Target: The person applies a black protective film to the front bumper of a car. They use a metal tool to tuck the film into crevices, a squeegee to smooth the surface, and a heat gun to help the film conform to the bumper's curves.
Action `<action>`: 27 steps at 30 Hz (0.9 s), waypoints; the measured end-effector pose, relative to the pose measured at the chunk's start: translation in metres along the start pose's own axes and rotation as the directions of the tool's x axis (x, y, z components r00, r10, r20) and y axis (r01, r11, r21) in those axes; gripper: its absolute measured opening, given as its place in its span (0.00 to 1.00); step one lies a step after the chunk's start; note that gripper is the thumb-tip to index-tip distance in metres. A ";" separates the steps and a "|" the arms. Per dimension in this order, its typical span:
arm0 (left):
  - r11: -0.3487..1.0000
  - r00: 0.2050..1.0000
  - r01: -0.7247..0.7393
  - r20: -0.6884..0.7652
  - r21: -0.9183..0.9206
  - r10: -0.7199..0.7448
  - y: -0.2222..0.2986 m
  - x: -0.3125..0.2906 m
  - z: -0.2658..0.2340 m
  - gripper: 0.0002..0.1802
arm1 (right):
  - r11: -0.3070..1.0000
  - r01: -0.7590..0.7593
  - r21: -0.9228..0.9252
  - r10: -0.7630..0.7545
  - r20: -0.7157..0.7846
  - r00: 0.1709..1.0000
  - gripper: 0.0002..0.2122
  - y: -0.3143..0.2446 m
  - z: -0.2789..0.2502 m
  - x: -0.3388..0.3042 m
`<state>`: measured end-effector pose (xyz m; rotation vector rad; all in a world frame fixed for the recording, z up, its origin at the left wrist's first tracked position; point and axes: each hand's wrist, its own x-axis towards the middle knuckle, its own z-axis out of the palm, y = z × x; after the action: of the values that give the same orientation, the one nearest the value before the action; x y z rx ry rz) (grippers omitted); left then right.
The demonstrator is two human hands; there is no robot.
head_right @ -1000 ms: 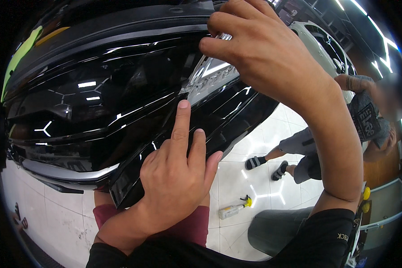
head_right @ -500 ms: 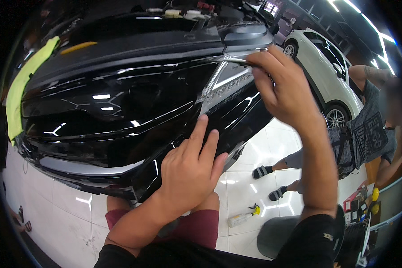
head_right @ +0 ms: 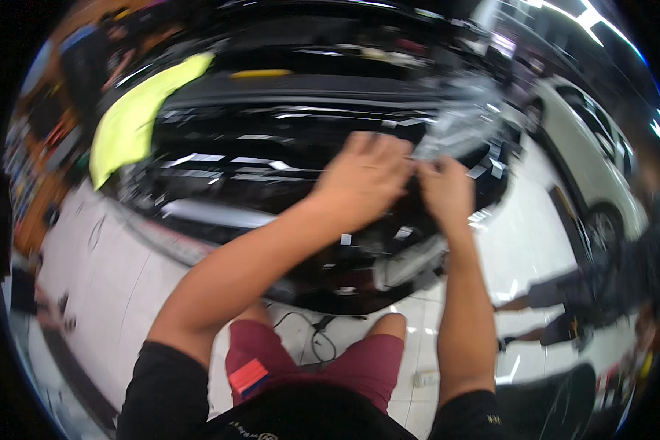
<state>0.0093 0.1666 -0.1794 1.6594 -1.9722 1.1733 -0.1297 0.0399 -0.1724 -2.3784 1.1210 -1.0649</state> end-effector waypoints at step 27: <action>0.974 0.988 -0.134 -0.049 0.182 0.145 -0.004 0.009 -0.008 0.22 | 0.997 -0.004 0.083 0.008 -0.049 0.999 0.15 0.007 0.000 0.005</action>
<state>0.0085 0.1666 -0.1662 1.5661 -2.0245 1.4741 -0.1313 0.0315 -0.1742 -2.2949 1.0782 -1.1509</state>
